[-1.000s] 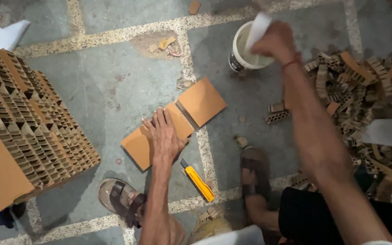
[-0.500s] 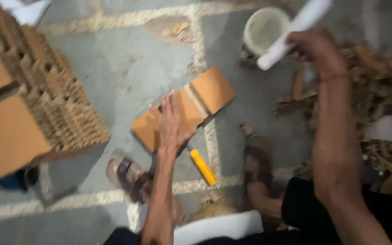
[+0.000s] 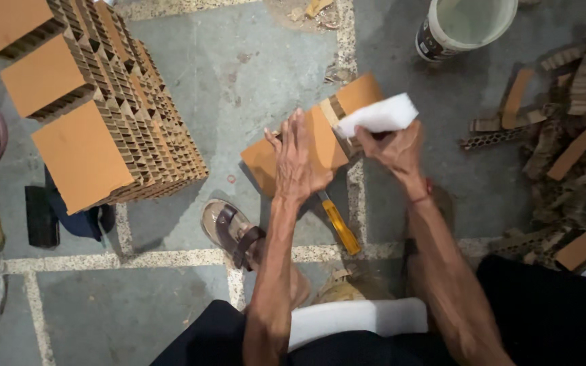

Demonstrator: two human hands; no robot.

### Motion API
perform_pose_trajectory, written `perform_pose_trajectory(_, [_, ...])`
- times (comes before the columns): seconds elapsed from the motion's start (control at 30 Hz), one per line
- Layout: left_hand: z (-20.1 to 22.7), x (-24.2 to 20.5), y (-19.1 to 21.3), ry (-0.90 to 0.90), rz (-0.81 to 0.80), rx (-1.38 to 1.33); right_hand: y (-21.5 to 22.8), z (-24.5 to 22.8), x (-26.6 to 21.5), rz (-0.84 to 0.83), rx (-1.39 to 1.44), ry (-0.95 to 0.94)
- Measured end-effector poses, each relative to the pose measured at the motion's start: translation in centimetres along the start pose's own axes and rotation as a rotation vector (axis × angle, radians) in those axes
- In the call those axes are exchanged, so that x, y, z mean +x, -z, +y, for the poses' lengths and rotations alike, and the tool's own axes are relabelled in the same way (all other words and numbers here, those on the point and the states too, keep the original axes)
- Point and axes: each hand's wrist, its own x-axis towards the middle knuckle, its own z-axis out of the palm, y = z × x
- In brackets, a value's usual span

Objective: The person assembles small cardboard boxes by applying glue to the edges of flat cardboard pieces using a white foam applicator. They then fold the glued pieces into a rectangular frame and secure the structure with a rubber band. The process is repeated for multiple units.

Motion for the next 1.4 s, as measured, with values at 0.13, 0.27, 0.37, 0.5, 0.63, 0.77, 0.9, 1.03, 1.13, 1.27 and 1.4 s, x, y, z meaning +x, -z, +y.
perform_pose_trajectory(0.13, [-0.4,-0.7,-0.5,-0.027,-0.014,-0.024,-2.4,1.2,2.2,0.057,0.129,-0.006])
perform_pose_trajectory(0.27, [-1.1,-1.0,-0.4,-0.063,0.018,-0.038,-3.6,1.7,3.5,0.163,0.206,0.023])
perform_pose_trajectory(0.37, [-1.5,-1.1,-0.7,-0.042,-0.019,-0.016,-3.0,1.5,3.0,0.14,0.294,-0.007])
perform_pose_trajectory(0.5, [-2.0,-1.3,-1.5,-0.06,0.122,-0.067,0.1,0.9,1.7,-0.222,-0.269,-0.03])
perform_pose_trajectory(0.63, [-2.8,-1.8,-1.5,-0.018,0.125,-0.038,1.3,-0.9,0.1,-0.196,-0.313,-0.047])
perform_pose_trajectory(0.77, [-3.2,-1.8,-2.1,-0.037,0.129,-0.088,1.0,-1.3,1.9,-0.137,-0.11,-0.174])
perform_pose_trajectory(0.9, [-2.8,-2.4,-2.9,-0.094,0.089,-0.084,-1.9,-1.4,6.1,-0.007,0.072,-0.226])
perform_pose_trajectory(1.03, [-2.8,-2.4,-3.1,-0.089,0.163,-0.079,-1.4,-1.1,6.6,-0.096,-0.155,-0.183])
perform_pose_trajectory(1.13, [-2.7,-2.6,-2.2,-0.083,0.217,-0.103,0.8,-0.7,3.3,-0.182,-0.208,-0.203])
perform_pose_trajectory(1.27, [-2.3,-2.2,-1.2,-0.096,0.216,-0.122,2.2,-0.4,0.4,-0.171,-0.225,-0.178])
perform_pose_trajectory(1.4, [-2.1,-1.9,-1.2,-0.085,0.17,-0.116,1.0,0.1,2.1,-0.055,0.04,-0.286])
